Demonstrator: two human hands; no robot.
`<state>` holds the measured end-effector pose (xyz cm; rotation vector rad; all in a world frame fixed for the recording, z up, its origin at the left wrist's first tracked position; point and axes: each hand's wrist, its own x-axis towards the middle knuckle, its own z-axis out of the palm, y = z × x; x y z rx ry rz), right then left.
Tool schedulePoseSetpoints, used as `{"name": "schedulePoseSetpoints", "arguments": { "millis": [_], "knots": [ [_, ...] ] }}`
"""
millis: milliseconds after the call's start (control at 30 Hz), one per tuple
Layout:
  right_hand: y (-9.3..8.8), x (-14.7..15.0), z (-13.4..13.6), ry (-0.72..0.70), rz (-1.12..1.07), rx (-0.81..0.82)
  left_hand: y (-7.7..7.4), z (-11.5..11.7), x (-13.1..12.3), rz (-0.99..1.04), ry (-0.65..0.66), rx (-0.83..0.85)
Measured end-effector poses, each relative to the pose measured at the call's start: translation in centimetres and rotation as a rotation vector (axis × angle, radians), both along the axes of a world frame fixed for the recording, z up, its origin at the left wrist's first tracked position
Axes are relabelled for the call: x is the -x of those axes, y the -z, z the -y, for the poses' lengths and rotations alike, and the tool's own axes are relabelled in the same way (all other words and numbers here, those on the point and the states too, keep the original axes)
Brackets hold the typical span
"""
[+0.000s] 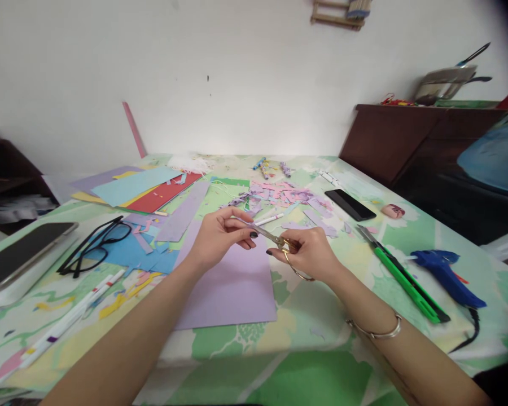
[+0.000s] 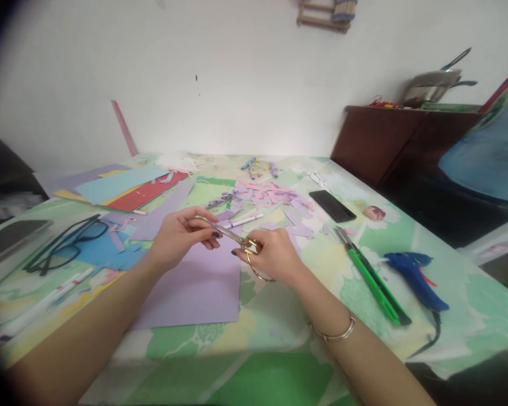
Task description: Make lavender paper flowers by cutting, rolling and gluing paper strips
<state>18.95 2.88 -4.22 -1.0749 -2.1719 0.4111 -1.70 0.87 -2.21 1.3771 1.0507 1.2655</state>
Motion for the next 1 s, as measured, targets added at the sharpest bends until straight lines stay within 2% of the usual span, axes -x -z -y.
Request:
{"name": "schedulePoseSetpoints", "arguments": {
  "millis": [233, 367, 467, 533, 767, 1000],
  "knots": [
    [0.0, 0.0, 0.1, -0.006, -0.065, 0.075, 0.0, 0.0, 0.1, 0.009, 0.013, 0.001],
    [-0.3, 0.2, 0.3, -0.008, -0.238, 0.294, 0.0, 0.2, -0.1, 0.051, 0.058, -0.006],
    [-0.4, 0.5, 0.4, -0.079, -0.431, 0.488, 0.1, 0.3, -0.3, 0.067, 0.084, 0.002],
    [-0.4, 0.5, 0.3, -0.115, -0.526, 0.551, 0.2, 0.4, -0.5, 0.067, 0.101, 0.014],
    [-0.2, 0.5, 0.3, -0.156, -0.635, 0.617, 0.4, 0.7, -1.1, 0.022, 0.134, 0.053],
    [-0.2, 0.7, 0.4, -0.188, -0.598, 0.657, 0.7, 0.9, -1.5, -0.006, 0.218, 0.095]
  ]
}}
